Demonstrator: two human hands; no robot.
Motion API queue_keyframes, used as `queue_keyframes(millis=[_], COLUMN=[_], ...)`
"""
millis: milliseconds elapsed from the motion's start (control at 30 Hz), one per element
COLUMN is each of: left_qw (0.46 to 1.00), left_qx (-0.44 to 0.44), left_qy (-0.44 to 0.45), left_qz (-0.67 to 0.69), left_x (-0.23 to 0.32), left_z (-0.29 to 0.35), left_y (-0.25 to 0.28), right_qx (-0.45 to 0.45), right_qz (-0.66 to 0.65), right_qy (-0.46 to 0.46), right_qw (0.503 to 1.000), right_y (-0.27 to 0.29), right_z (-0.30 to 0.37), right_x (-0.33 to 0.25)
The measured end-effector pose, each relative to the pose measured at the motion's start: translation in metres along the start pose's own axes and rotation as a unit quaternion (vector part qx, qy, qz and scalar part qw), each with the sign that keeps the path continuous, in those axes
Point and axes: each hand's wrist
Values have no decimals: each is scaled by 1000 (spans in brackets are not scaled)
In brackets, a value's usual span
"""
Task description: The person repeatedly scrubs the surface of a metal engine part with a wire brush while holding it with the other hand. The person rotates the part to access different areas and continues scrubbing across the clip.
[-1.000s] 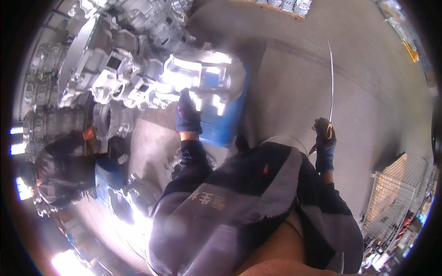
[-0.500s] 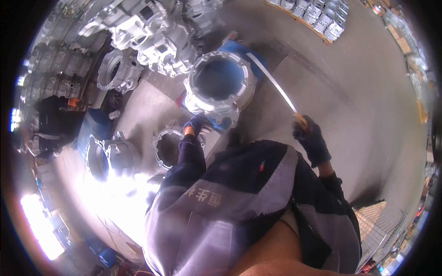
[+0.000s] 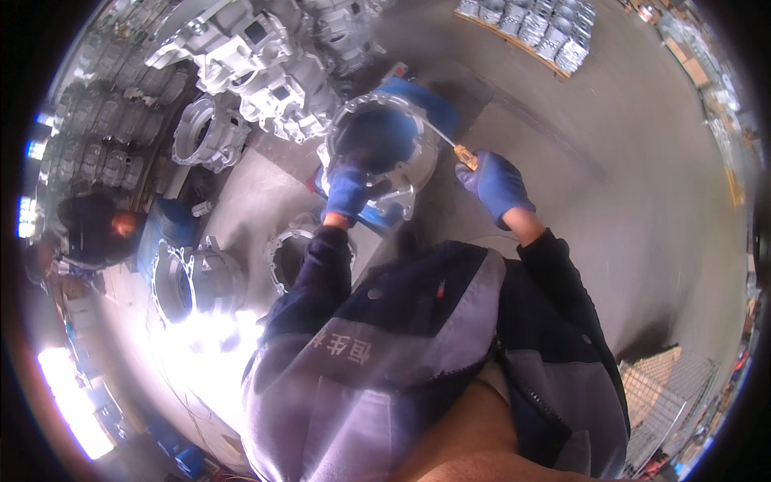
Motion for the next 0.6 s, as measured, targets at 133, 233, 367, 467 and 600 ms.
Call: queue_keyframes(millis=[133, 233, 367, 467, 600], left_qw=[975, 975, 986, 989, 961], left_qx=[-212, -215, -165, -131, -183], left_qy=[-62, -34, -5, 72, 207], left_qz=[10, -30, -14, -5, -23], left_x=[-11, -19, -7, 18, 45], left_z=[-17, -15, -17, -27, -60], left_y=[-30, -47, -60, -71, -93], right_qx=[20, 17, -25, -84, -103], right_qz=[-1, -33, -110, -210, -269], right_qy=[4, -6, -18, -99, -222], right_qw=[1000, 999, 993, 969, 932], right_y=[9, 16, 21, 21, 9], right_z=[41, 86, 134, 153, 162], right_x=[33, 56, 74, 82, 92])
Point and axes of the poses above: each hand's wrist, its own z-axis away from the middle knuckle, its own y-axis out of the back of the hand, x = y × z
